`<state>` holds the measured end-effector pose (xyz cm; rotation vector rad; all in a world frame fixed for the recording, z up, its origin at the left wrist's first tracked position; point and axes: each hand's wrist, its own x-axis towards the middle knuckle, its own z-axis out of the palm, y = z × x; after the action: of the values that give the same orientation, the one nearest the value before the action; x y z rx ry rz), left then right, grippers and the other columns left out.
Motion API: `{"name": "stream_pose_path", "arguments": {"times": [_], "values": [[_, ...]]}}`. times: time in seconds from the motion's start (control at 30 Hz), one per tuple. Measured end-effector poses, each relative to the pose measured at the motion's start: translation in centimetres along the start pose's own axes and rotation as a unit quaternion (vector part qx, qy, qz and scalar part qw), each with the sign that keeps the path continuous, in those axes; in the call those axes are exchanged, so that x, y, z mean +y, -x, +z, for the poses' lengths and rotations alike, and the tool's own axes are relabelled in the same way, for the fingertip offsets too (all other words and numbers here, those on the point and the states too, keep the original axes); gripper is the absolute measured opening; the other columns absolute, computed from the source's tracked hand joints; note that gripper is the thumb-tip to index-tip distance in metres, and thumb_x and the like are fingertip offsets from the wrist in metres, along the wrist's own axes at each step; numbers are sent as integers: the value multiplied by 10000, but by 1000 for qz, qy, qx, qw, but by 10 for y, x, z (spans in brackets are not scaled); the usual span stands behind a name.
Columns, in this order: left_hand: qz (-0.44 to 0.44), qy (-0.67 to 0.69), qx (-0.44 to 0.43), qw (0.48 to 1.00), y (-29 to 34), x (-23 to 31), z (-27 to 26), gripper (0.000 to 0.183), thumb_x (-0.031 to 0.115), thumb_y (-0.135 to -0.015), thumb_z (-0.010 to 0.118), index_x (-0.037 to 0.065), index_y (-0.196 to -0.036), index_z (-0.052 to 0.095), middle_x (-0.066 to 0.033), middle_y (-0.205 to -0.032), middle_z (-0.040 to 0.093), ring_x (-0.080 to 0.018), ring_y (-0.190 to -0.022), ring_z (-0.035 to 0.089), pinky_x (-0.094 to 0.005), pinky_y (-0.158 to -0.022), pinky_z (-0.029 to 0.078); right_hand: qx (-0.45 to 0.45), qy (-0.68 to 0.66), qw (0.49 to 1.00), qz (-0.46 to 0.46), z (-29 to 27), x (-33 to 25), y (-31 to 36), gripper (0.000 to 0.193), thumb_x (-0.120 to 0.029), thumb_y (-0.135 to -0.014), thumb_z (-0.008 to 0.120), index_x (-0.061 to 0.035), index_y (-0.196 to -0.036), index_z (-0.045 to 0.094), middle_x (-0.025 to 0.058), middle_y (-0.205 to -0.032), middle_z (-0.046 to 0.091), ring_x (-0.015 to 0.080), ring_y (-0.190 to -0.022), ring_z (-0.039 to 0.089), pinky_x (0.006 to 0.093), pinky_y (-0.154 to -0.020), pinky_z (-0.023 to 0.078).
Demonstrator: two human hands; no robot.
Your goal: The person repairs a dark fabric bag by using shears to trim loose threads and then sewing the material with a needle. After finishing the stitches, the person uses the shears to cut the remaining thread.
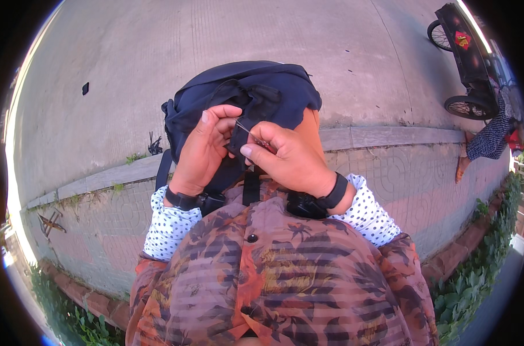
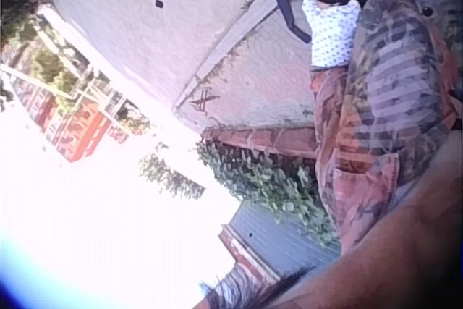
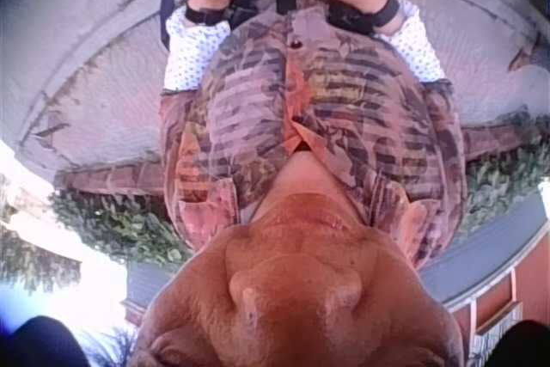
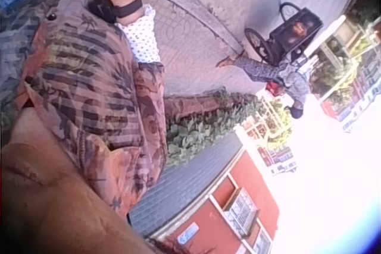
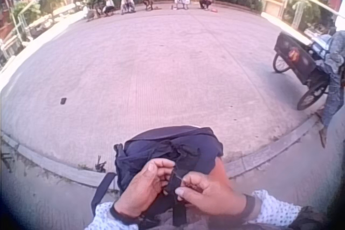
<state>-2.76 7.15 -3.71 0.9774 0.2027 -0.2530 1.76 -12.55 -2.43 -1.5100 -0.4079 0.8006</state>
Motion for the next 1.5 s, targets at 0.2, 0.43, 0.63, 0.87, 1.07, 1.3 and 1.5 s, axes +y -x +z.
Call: {"name": "stream_pose_path", "arguments": {"times": [0.2, 0.43, 0.63, 0.87, 1.07, 1.3, 1.5], "values": [[28, -40, 4, 999, 0, -3, 2, 338, 206, -1016, 609, 69, -1315, 529, -6, -1112, 629, -79, -968, 559, -222, -836, 445, -44, 192, 978, -63, -1, -8, 3, 131, -144, -956, 677, -44, -932, 597, 56, -792, 624, 141, -704, 603, 278, -641, 474], [61, -71, 10, 996, 0, -4, 2, 352, -39, -931, 629, 39, -1268, 560, -24, -1151, 625, -86, -1056, 582, -237, -940, 474, -95, 238, 955, -148, -4, -8, 3, 115, -118, -931, 708, -37, -964, 631, 32, -767, 614, 116, -678, 576, 272, -613, 452], [70, 18, 16, 997, -1, -7, -1, 293, -48, -940, 611, 28, -1222, 587, -29, -1161, 626, -91, -1063, 583, -246, -946, 482, 83, 41, 995, -28, -19, 4, 4, 140, -168, -970, 684, -43, -1022, 648, -34, -889, 626, 61, -808, 564, 241, -713, 472], [68, -57, 4, 996, -1, -5, 3, 310, -46, -936, 620, 37, -1232, 579, -20, -1148, 614, -94, -1055, 572, -249, -950, 475, 120, -9, 992, 30, -12, -1, -5, 156, -181, -954, 708, -53, -1016, 644, -47, -943, 606, 37, -883, 536, 216, -787, 458], [89, -78, 9, 993, -1, -8, 3, 320, -41, -928, 634, 40, -1233, 578, -23, -1153, 591, -91, -1080, 552, -240, -960, 458, 133, -55, 989, 21, -9, -5, -7, 134, -156, -951, 704, -57, -999, 628, -52, -930, 594, 33, -856, 526, 201, -763, 448], [50, -101, -6, 994, 2, -3, 2, 222, -51, -943, 599, 24, -1146, 649, -23, -1164, 620, -95, -1056, 574, -237, -952, 456, 117, -73, 988, 67, -13, -6, -6, 132, -134, -956, 686, -49, -1018, 605, -31, -926, 605, 35, -802, 536, 188, -711, 447], [55, -95, -4, 994, 4, -2, 4, 293, -53, -950, 569, 7, -1226, 643, -47, -1238, 645, -99, -1097, 581, -249, -966, 463, 85, -69, 993, 41, -19, -6, 0, 206, -230, -1014, 612, -29, -1060, 628, -16, -884, 616, 35, -732, 506, 182, -642, 414]]}}
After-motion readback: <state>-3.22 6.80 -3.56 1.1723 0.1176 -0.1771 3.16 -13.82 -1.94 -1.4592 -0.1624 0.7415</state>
